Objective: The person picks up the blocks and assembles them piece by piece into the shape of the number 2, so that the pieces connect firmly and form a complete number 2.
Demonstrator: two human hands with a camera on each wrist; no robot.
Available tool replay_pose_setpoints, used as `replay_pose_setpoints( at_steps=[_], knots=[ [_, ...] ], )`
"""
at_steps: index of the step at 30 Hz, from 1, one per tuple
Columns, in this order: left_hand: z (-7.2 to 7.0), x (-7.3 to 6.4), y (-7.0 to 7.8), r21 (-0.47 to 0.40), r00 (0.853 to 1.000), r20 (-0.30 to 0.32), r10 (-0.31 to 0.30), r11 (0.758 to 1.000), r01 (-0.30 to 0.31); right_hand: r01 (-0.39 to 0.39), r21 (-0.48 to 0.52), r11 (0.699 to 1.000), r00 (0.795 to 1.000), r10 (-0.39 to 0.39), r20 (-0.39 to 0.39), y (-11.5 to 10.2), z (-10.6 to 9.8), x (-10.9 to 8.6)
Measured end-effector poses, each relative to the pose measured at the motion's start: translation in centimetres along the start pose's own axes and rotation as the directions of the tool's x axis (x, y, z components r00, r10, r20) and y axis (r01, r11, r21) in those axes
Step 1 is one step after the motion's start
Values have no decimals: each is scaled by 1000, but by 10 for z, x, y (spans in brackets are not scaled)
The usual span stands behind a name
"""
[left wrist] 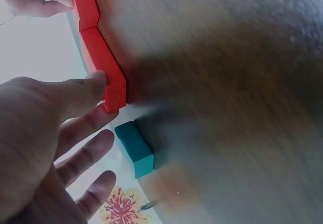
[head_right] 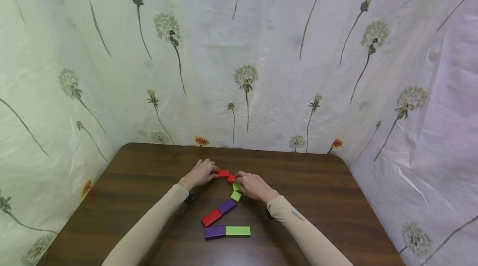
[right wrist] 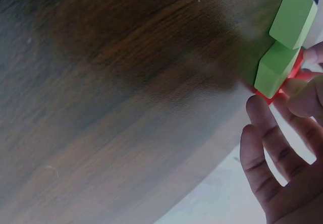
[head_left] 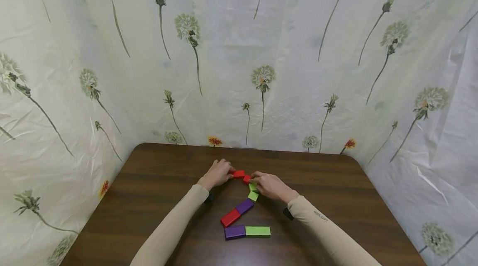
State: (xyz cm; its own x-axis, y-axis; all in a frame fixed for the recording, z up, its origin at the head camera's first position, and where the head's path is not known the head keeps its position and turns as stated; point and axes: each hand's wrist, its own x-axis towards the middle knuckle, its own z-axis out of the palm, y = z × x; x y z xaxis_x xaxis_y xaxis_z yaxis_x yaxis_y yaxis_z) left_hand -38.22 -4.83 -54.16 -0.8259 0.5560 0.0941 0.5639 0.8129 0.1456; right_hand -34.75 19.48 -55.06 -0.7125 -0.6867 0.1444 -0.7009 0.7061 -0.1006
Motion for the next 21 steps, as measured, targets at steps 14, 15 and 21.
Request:
replay_pose_setpoints(
  at_steps=[14, 15, 21],
  knots=[
    [4, 5, -2, 19, 1000, -18, -1, 1000, 1, -9, 7, 1000, 1000, 9, 11, -1, -1, 0],
    [5, 6, -2, 24, 1000, -19, -2, 1000, 2, -10, 7, 1000, 1000, 10, 10, -1, -1, 0],
    [6, 8, -1, 37, 1000, -21, -6, 999, 7, 0, 7, 1000, 1000, 0, 3, 0, -1, 0]
  ],
)
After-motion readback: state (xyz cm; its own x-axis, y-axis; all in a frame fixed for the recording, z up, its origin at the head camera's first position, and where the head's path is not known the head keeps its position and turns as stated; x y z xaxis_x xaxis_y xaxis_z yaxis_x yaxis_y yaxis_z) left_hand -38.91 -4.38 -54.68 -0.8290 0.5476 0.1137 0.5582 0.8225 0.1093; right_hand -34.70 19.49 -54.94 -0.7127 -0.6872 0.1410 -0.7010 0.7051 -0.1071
